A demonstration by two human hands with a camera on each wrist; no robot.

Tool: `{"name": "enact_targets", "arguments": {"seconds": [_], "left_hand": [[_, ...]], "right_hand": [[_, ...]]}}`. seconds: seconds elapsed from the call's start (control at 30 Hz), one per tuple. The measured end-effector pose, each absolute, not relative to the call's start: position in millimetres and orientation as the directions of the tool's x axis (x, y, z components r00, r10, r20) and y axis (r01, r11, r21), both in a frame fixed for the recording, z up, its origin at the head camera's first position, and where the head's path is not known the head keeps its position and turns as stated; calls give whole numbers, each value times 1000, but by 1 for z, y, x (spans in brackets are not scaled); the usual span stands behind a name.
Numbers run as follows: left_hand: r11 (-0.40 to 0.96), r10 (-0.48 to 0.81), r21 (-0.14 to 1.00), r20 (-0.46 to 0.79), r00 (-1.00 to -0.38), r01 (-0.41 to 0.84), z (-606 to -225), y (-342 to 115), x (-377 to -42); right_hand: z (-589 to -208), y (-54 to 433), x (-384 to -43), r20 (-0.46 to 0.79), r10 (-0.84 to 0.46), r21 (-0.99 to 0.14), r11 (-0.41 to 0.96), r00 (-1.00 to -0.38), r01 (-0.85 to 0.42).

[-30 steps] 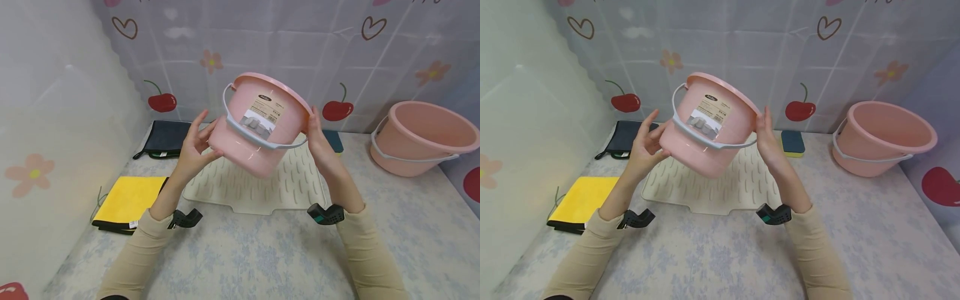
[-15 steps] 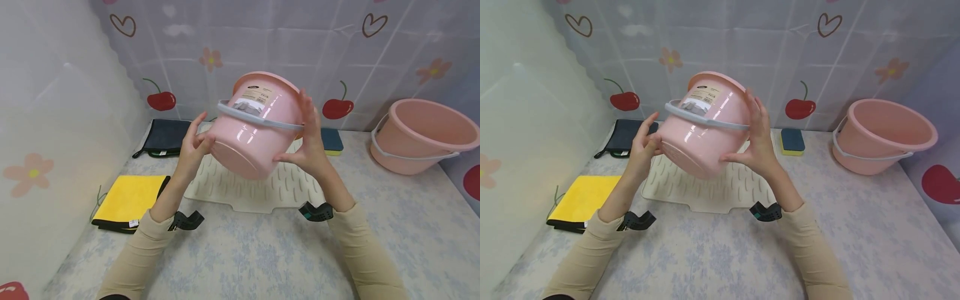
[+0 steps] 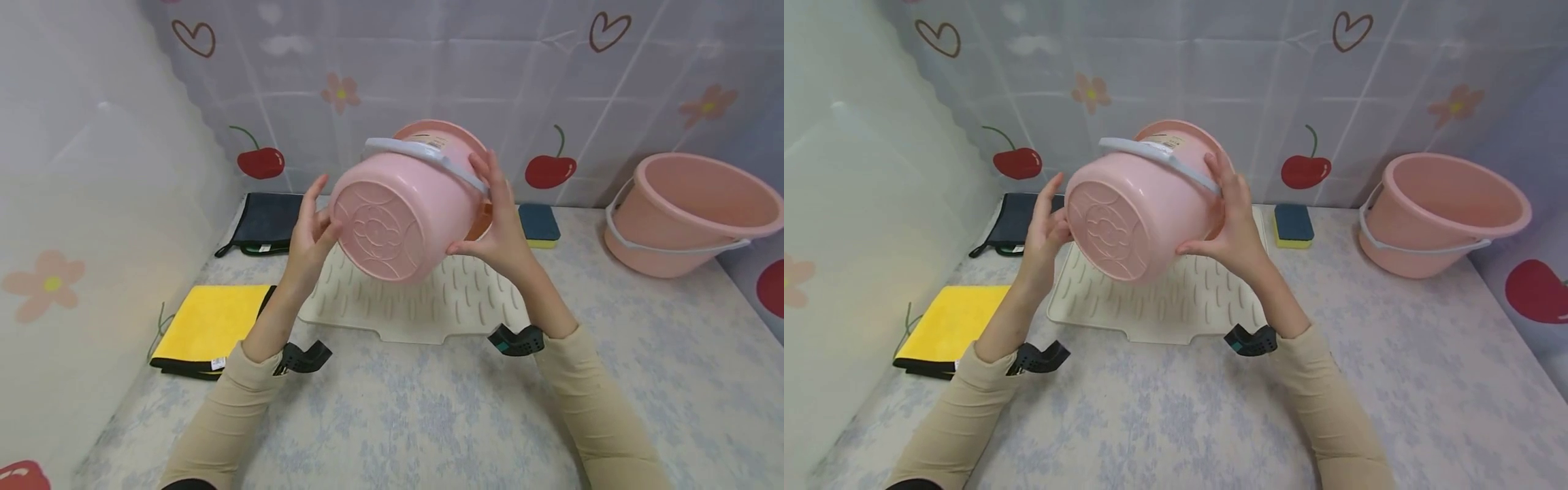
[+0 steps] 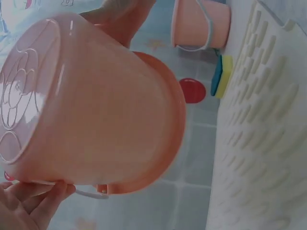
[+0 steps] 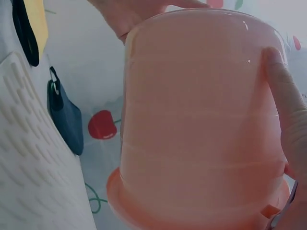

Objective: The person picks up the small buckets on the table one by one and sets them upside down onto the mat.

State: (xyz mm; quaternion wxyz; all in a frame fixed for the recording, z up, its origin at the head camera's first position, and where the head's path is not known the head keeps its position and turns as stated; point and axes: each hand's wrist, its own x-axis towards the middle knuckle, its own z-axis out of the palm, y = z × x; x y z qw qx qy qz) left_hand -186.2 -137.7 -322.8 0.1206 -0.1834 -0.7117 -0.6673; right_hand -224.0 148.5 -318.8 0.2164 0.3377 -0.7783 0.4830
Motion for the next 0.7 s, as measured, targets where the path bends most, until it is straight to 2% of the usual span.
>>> {"name": "enact_targets", "arguments": {"seconds": [0.2,0.33,0.4,0.5,0.6,0.7], "left_hand": [[151,217,817,522,-825,557,-321,-135,-184],[128,271,763,587,-763,633,-324,-131,-186],[137,261,749,604,-753,649,-326,-129,-187],[135,210,759,607,-767,637,-328,-129,-188],[110,161,786,589,-792,608,-329,-130,-190],[77,129,806,576,-807,587,-329,-131,-190]], "right_hand": [[-321,150,-223,471,-214,-856,124,-856,-503],[-322,145,-223,348,-205,-936,-22,-915,-351],[-323,143,-223,298,-229,-954,-42,-927,-296],[-327,139,-223,255,-292,-963,13,-922,-270],[-331,133,-222,291,-349,-944,48,-891,-327],[-334,128,-221,384,-361,-899,64,-850,-433]]}}
